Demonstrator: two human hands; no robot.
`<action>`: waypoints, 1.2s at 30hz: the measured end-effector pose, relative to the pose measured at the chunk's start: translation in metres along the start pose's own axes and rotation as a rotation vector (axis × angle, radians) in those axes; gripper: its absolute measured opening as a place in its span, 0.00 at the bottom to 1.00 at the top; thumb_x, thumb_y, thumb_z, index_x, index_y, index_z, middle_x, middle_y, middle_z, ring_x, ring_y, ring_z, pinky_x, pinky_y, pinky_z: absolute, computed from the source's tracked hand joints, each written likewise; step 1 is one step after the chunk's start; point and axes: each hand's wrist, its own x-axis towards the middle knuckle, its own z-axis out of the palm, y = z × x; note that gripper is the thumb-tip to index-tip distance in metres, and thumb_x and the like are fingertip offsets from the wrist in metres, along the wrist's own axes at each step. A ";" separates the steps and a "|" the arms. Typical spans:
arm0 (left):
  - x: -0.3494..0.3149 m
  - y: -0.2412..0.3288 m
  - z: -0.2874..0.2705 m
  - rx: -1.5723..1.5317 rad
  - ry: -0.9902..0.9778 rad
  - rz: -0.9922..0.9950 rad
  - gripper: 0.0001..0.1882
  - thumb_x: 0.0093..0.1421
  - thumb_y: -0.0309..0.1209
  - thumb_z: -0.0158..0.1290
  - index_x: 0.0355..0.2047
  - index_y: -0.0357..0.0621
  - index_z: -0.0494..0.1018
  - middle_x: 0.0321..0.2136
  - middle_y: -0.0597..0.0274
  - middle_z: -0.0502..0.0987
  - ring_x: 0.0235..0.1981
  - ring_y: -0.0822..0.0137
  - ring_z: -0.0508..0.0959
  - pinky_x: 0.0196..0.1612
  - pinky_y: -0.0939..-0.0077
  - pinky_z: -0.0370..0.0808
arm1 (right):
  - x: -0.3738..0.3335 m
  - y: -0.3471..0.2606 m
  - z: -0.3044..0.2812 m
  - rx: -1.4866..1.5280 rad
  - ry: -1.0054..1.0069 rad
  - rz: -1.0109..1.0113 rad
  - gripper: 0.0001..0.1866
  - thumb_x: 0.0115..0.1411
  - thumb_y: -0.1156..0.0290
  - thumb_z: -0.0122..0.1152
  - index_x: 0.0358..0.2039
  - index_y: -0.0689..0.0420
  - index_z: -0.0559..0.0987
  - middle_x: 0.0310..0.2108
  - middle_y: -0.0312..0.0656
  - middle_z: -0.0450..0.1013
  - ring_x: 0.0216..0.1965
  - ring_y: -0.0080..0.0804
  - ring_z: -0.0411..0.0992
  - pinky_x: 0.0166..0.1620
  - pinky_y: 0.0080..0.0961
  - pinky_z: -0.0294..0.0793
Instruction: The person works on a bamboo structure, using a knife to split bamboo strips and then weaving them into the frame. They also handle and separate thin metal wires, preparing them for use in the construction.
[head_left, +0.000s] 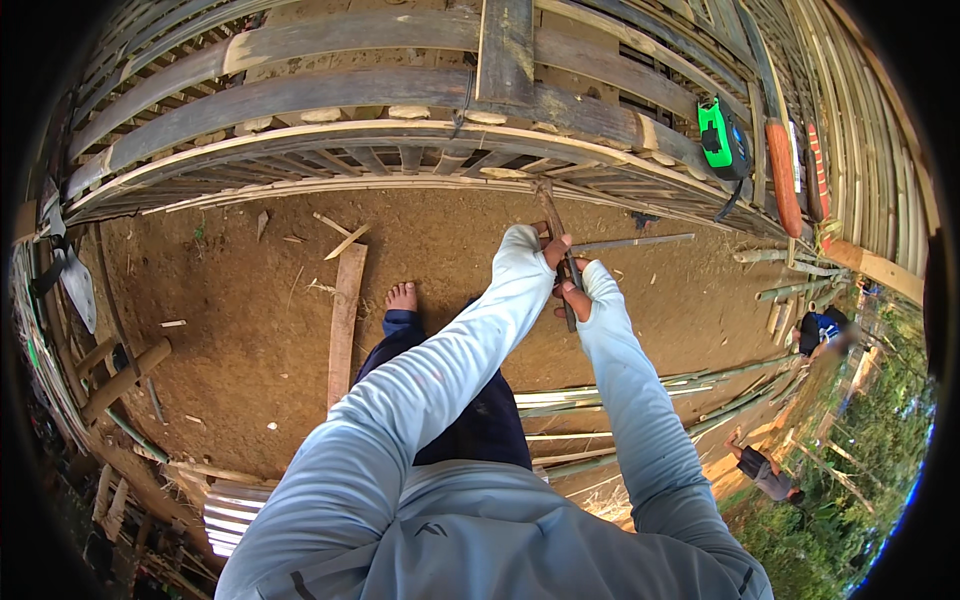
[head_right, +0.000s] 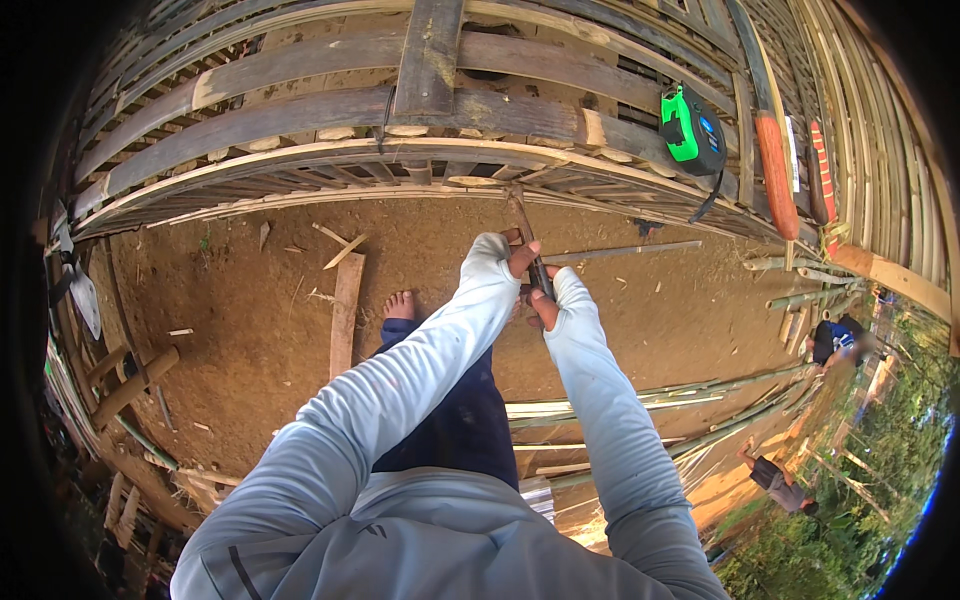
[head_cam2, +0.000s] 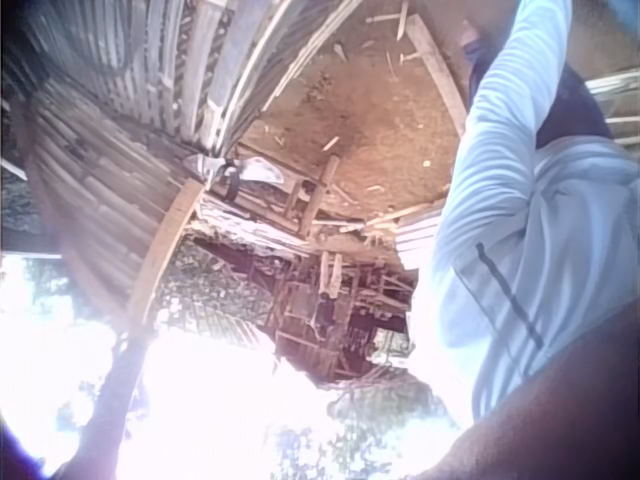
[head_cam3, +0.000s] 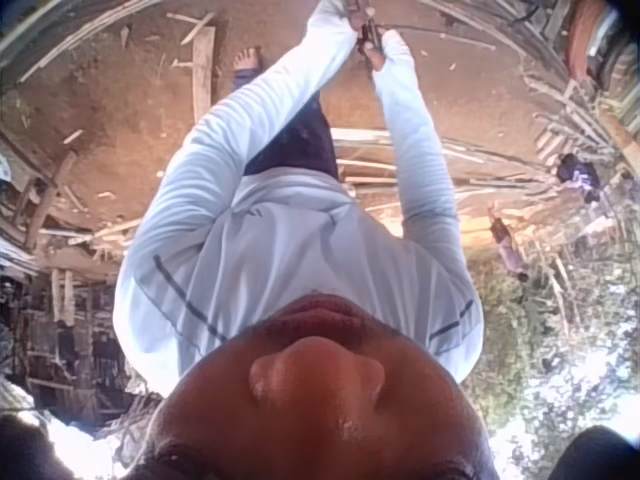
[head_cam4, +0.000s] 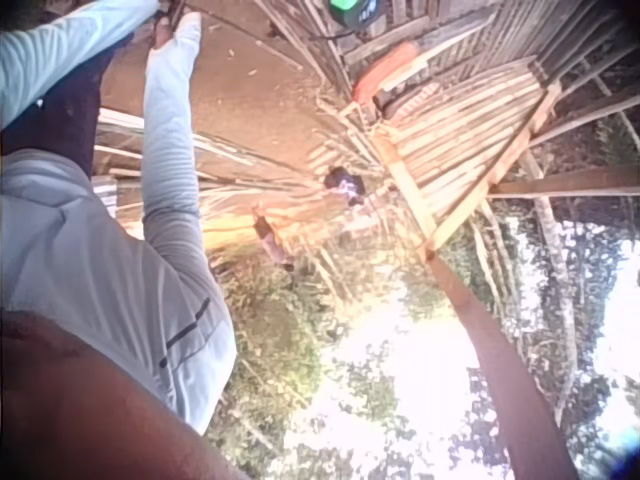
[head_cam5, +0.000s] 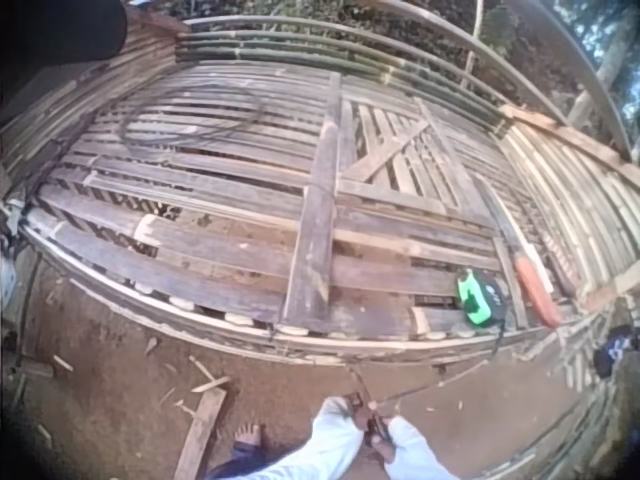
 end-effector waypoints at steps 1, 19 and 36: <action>-0.001 -0.004 0.005 -0.056 0.025 -0.008 0.27 0.54 0.33 0.58 0.48 0.23 0.68 0.29 0.50 0.78 0.28 0.64 0.79 0.29 0.74 0.76 | 0.000 -0.001 0.000 -0.061 0.016 0.006 0.19 0.58 0.75 0.55 0.50 0.59 0.70 0.37 0.39 0.73 0.34 0.28 0.72 0.32 0.27 0.76; 0.022 -0.013 0.011 0.049 -0.054 -0.001 0.19 0.54 0.33 0.58 0.38 0.28 0.70 0.24 0.54 0.76 0.25 0.66 0.77 0.29 0.75 0.76 | 0.023 -0.027 0.010 -0.758 0.274 0.382 0.12 0.57 0.68 0.60 0.39 0.57 0.72 0.28 0.45 0.71 0.24 0.36 0.70 0.28 0.31 0.72; 0.053 -0.038 0.018 -1.236 -0.696 -0.460 0.14 0.60 0.45 0.54 0.31 0.49 0.70 0.19 0.68 0.70 0.27 0.62 0.75 0.38 0.58 0.76 | 0.044 -0.015 -0.017 -0.183 -0.330 0.487 0.23 0.41 0.68 0.73 0.35 0.56 0.69 0.17 0.33 0.60 0.16 0.29 0.61 0.19 0.28 0.63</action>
